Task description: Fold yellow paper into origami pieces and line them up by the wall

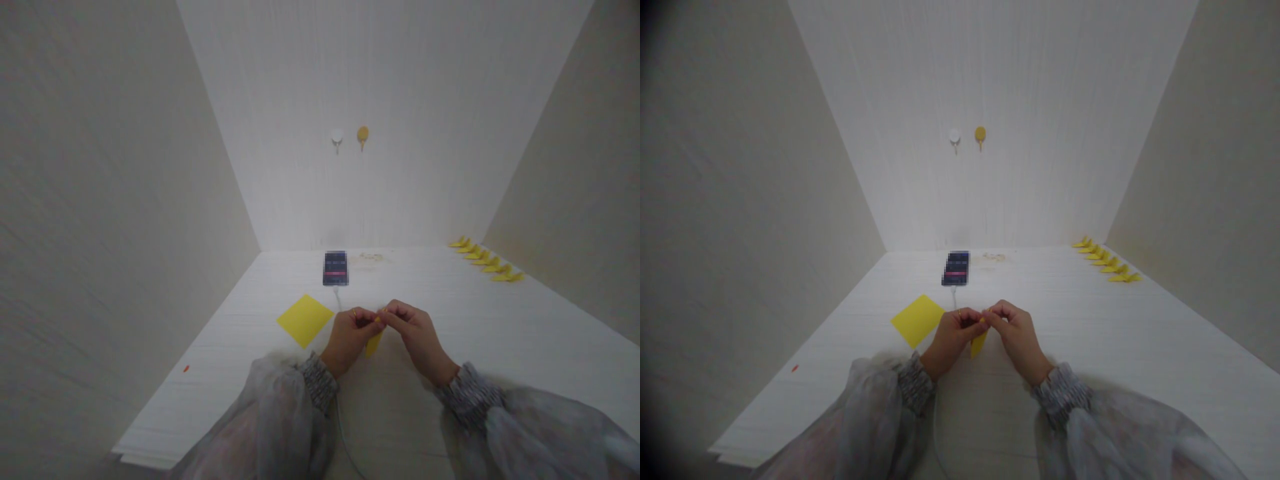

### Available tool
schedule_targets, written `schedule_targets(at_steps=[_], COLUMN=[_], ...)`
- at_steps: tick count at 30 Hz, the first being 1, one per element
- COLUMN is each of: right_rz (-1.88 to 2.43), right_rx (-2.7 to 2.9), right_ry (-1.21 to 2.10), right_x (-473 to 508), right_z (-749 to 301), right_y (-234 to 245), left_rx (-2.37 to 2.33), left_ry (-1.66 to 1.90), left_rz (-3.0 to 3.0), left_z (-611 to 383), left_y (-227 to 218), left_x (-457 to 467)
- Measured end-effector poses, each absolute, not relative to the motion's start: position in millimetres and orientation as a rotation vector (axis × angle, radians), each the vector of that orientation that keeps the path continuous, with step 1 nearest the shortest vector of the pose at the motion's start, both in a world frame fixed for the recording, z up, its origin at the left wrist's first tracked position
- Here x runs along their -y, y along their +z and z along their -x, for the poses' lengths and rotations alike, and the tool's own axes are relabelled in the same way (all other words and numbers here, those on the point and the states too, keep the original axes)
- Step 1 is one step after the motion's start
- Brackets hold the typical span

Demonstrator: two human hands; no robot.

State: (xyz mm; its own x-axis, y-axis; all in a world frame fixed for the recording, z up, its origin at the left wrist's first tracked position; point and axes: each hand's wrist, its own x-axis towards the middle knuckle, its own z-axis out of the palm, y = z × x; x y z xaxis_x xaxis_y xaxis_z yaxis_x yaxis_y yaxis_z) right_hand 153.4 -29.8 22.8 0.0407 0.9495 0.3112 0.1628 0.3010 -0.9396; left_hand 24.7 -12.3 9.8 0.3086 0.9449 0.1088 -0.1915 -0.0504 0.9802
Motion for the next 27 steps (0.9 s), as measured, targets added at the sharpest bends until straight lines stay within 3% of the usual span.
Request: schedule_targets(at_steps=[17, 27], right_rz=[1.182, 1.146], right_rx=[1.300, 1.462], right_ry=[0.775, 0.959], right_x=[28.6, 19.4], right_z=[-151.5, -150.6], right_y=[22.8, 18.9], left_rx=[-0.749, -0.769], left_ry=[0.902, 1.152], left_rz=[-1.207, -0.999], left_z=[-24.0, -20.4], left_y=[13.4, 10.8], left_x=[14.4, 8.7])
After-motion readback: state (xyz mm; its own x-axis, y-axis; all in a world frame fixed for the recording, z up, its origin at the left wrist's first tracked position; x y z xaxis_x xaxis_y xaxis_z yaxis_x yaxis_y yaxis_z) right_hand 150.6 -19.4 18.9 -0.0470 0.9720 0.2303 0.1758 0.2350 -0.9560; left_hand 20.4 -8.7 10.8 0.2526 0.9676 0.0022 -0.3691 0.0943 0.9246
